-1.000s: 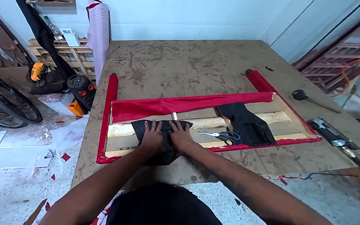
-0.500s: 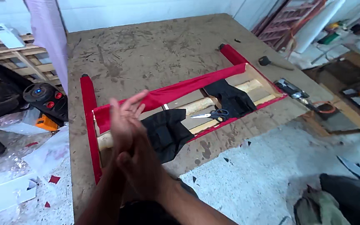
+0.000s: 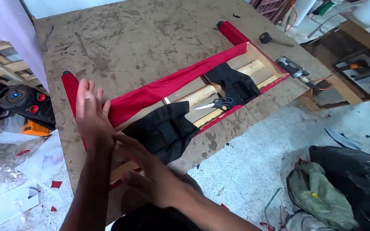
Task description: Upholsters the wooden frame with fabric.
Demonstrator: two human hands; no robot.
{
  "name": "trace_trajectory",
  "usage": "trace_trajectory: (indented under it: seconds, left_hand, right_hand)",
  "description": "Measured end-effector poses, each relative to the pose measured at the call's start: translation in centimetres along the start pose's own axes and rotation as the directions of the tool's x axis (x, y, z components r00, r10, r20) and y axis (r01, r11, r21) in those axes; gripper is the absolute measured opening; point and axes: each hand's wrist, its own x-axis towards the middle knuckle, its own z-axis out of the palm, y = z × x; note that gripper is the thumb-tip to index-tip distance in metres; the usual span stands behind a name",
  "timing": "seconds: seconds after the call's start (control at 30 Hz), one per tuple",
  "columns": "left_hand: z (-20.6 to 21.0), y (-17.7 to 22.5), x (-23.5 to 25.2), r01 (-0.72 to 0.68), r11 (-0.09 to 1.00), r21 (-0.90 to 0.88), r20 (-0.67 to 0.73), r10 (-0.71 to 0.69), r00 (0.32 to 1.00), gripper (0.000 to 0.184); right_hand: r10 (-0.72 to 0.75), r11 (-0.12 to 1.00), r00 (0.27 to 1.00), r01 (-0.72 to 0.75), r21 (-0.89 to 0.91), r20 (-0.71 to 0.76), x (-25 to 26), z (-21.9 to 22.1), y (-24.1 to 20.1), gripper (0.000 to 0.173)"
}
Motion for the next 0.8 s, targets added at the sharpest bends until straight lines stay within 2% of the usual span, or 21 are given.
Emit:
trace_trajectory:
  seconds: [0.07,0.1,0.17,0.2,0.27,0.33,0.4,0.47,0.57,0.63,0.8]
  left_hand:
    - [0.1,-2.7,2.8,0.019,0.994,0.106,-0.013,-0.017,1.0,0.04]
    - [0.1,-4.5,3.8,0.026,0.981,0.194,0.036,-0.033,0.999,0.035]
    - [0.6,-8.4,4.4,0.034,0.93,0.366,0.208,-0.117,0.971,0.029]
    - [1.1,-10.3,4.5,0.045,0.9,0.433,0.275,-0.18,0.944,0.033]
    - [1.9,-13.9,4.5,0.048,0.828,0.559,0.348,-0.287,0.893,0.043]
    - [2.5,-16.2,4.7,0.033,0.765,0.643,0.421,-0.389,0.819,0.038]
    - [3.2,-17.4,5.1,0.027,0.719,0.695,0.492,-0.502,0.712,0.035]
    - [4.0,-18.4,5.2,-0.007,0.699,0.715,0.551,-0.558,0.62,0.042]
    - [4.9,-18.9,5.5,-0.063,0.668,0.742,0.593,-0.609,0.527,0.055]
    - [5.7,-18.9,5.7,-0.118,0.645,0.755,0.607,-0.619,0.497,0.051]
    - [7.1,-18.6,6.1,-0.234,0.644,0.728,0.663,-0.576,0.479,0.033]
  right_hand:
    - [0.168,0.926,0.974,-0.209,-0.315,-0.153,-1.3,-2.1,4.1,0.038]
    - [0.257,0.836,0.938,-0.336,-0.434,-0.231,-1.5,-3.6,7.0,0.035]
    - [0.392,0.595,0.865,-0.498,-0.631,-0.312,-1.3,-6.4,12.0,0.036]
    - [0.458,0.495,0.832,-0.532,-0.687,-0.315,-0.6,-7.1,13.3,0.041]
    - [0.526,0.381,0.797,-0.532,-0.756,-0.296,0.7,-6.8,13.7,0.047]
    - [0.541,0.338,0.806,-0.471,-0.815,-0.241,1.4,-5.7,12.9,0.052]
    - [0.624,0.303,0.757,-0.463,-0.833,-0.195,1.7,-5.0,12.7,0.06]
    - [0.7,0.258,0.688,-0.494,-0.831,-0.192,2.1,-5.0,13.2,0.068]
    - [0.74,0.222,0.646,-0.497,-0.839,-0.187,3.0,-4.7,13.9,0.076]
    - [0.748,0.214,0.638,-0.491,-0.845,-0.181,3.2,-5.0,14.1,0.08]
    - [0.781,0.212,0.615,-0.426,-0.879,-0.11,4.1,-5.7,13.9,0.085]
